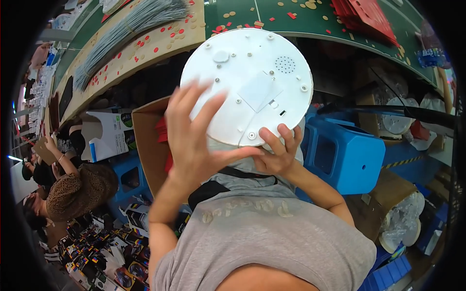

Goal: Attaching a wire to a cardboard backing using clips and inspecting a lamp base on an assembly line.

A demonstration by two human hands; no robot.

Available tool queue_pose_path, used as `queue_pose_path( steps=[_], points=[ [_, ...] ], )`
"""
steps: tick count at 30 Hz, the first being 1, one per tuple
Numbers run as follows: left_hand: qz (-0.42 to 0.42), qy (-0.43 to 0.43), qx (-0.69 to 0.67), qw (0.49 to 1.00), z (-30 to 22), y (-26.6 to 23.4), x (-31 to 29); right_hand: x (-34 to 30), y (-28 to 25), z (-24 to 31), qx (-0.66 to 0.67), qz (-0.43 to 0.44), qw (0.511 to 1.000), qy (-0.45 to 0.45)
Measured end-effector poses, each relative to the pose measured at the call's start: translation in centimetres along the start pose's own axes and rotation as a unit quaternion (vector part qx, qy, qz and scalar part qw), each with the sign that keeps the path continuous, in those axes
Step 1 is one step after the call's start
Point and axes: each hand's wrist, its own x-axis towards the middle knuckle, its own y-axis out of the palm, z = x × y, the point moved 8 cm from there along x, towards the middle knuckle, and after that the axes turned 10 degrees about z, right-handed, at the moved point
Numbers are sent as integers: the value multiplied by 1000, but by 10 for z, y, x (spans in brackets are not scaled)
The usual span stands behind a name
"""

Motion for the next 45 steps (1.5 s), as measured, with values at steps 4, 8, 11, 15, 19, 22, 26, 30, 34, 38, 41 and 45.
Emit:
queue_pose_path(
  steps=[4,8,11,15,19,22,26,30,34,38,41,45],
  points=[
    [-97,-141,-133,976,6,20,-71,11,18,10,-30,-6,999,-21],
    [-132,-283,-324,893,16,49,-91,17,28,27,-36,29,998,-50],
    [-154,-398,-404,809,29,59,-104,16,36,32,-40,43,996,-67],
    [-189,-395,-474,764,27,55,-96,16,32,32,-34,21,997,-73],
    [-214,-413,-591,659,27,55,-94,33,11,32,12,96,990,-99],
    [-176,-414,-619,644,28,63,-95,57,-19,19,53,115,983,-131],
    [-176,-420,-581,674,32,59,-90,117,-38,-16,140,131,976,-107],
    [-167,-406,-563,700,40,49,-87,220,9,-61,199,229,951,-59],
    [-148,-386,-558,719,50,52,-92,287,132,-111,224,382,896,38],
    [-129,-378,-579,711,58,52,-92,312,220,-134,234,324,917,23],
    [-65,-386,-598,700,69,61,-92,314,238,-152,206,335,915,91],
    [-44,-324,-645,691,95,62,-86,309,219,-175,208,288,928,115]
  ],
)
